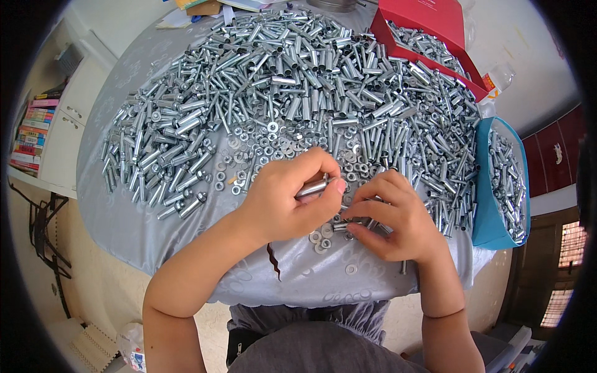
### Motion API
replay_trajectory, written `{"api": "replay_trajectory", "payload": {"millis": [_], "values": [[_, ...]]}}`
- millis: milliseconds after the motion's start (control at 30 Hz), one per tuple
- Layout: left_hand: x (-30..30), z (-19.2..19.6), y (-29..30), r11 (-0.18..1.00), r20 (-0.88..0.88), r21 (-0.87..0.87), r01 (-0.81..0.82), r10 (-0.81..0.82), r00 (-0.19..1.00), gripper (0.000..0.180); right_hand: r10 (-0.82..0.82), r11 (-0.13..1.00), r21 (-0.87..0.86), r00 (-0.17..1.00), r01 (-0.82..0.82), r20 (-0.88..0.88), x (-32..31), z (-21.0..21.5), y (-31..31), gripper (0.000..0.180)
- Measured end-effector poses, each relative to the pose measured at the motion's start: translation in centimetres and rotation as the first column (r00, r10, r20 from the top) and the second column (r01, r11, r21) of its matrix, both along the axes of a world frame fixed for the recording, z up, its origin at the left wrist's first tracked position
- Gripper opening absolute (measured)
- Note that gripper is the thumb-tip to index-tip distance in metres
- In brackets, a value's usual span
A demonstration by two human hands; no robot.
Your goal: The person repeatedly picks up metal bolts and washers from a large pile on a table, threads the washers onto the bolts by hand, and places the assembled units into a blue container. The process is continuous and repetitive throughout the clip.
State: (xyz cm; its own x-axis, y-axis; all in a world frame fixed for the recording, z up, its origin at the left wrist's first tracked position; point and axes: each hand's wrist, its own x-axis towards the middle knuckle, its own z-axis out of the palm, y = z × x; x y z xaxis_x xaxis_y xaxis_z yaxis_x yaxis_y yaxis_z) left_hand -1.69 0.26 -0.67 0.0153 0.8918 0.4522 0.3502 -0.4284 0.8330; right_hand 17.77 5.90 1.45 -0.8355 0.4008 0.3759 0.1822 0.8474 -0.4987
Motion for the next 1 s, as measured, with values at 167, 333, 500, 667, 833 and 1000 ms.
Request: {"api": "replay_trajectory", "payload": {"millis": [167,333,500,667,833,1000], "values": [[0.2,0.1,-0.3,0.997,-0.006,0.05,0.058,-0.058,0.998,0.007,0.046,0.999,-0.024,0.998,-0.045,0.041,0.4,0.2,0.4,0.019],[0.4,0.3,0.1,0.978,-0.133,0.202,0.05,-0.023,0.991,0.011,0.061,0.997,-0.061,0.993,-0.055,0.099,1.0,0.8,0.8,0.021],[0.0,-0.3,0.4,0.959,-0.21,0.268,0.093,-0.036,0.977,0.013,0.106,0.992,-0.092,0.975,-0.089,0.197,1.3,1.1,0.7,0.023],[0.1,0.1,0.2,0.978,-0.22,0.193,0.083,-0.04,0.975,0.013,0.163,0.981,-0.141,0.963,-0.135,0.214,1.3,0.6,0.4,0.026],[0.3,-0.3,0.5,0.974,-0.221,0.206,0.093,-0.047,0.974,0.012,0.176,0.979,-0.149,0.948,-0.141,0.267,1.2,0.6,0.1,0.029],[0.3,-0.3,0.4,0.981,-0.222,0.171,0.09,-0.051,0.974,0.012,0.145,0.987,-0.112,0.943,-0.116,0.299,1.3,0.6,0.0,0.031]]}}
